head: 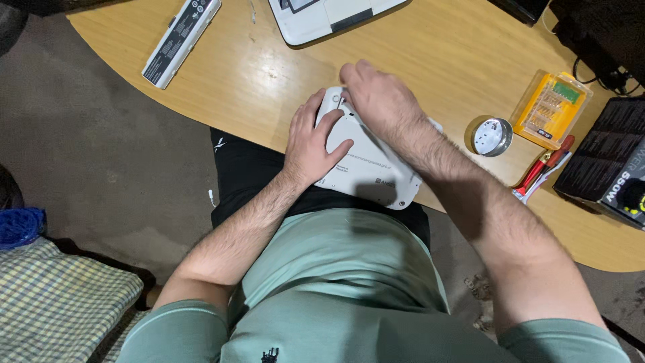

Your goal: The person uses a screwdriver to remove screws from the back panel of a white electronic device on a wooden table. They systematically unscrew fasteners around the edges and center of the device while holding it steady with the other hand.

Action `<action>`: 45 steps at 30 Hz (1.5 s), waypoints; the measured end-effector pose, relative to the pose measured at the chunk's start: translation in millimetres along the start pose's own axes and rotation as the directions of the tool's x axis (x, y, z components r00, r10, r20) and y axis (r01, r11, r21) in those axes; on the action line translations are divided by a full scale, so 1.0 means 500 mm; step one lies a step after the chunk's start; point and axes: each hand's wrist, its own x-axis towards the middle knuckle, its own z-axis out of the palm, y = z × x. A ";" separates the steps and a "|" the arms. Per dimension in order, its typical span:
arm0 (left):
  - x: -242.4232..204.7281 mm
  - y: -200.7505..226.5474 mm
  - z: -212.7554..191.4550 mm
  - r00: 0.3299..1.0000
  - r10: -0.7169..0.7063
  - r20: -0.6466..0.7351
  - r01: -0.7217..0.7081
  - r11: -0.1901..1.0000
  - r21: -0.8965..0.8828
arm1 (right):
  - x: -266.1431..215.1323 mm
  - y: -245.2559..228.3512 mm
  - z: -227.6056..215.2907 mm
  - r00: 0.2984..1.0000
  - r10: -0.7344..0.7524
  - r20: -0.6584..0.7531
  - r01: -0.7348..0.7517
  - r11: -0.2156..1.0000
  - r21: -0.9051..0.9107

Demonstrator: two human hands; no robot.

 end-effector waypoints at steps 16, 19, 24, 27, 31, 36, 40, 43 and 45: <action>-0.006 -0.011 0.015 0.989 -0.118 0.084 0.118 0.993 0.003 | -0.016 -0.019 -0.031 0.999 -0.041 -0.021 0.044 0.993 0.114; -0.005 -0.012 0.014 0.988 -0.125 0.093 0.125 0.992 0.011 | -0.012 -0.019 -0.073 0.987 -0.155 0.032 0.136 0.934 0.331; -0.001 -0.001 0.005 0.991 -0.109 0.076 0.108 0.994 0.011 | -0.024 -0.012 -0.079 0.977 0.083 0.198 -0.136 0.952 0.274; -0.007 -0.008 0.014 0.992 -0.102 0.068 0.101 0.995 0.023 | -0.019 -0.009 -0.039 0.994 -0.014 0.105 -0.010 0.974 0.226; -0.003 -0.004 0.010 0.993 -0.101 0.063 0.100 0.995 0.030 | -0.018 -0.014 -0.098 0.987 -0.123 0.106 0.072 0.919 0.387; -0.002 0.001 0.005 0.990 -0.118 0.076 0.118 0.993 0.012 | -0.025 -0.022 -0.065 0.992 0.018 0.125 -0.044 0.978 0.203; -0.001 -0.003 0.006 0.991 -0.110 0.082 0.109 0.994 0.014 | -0.014 -0.023 -0.051 0.996 -0.021 0.082 0.008 0.987 0.158; -0.003 -0.007 0.012 0.990 -0.111 0.089 0.110 0.994 0.018 | -0.010 -0.029 -0.071 0.993 -0.098 0.061 0.075 0.951 0.299; -0.003 -0.013 0.017 0.988 -0.121 0.093 0.119 0.993 0.024 | -0.008 -0.031 -0.089 0.986 -0.092 0.136 0.016 0.877 0.481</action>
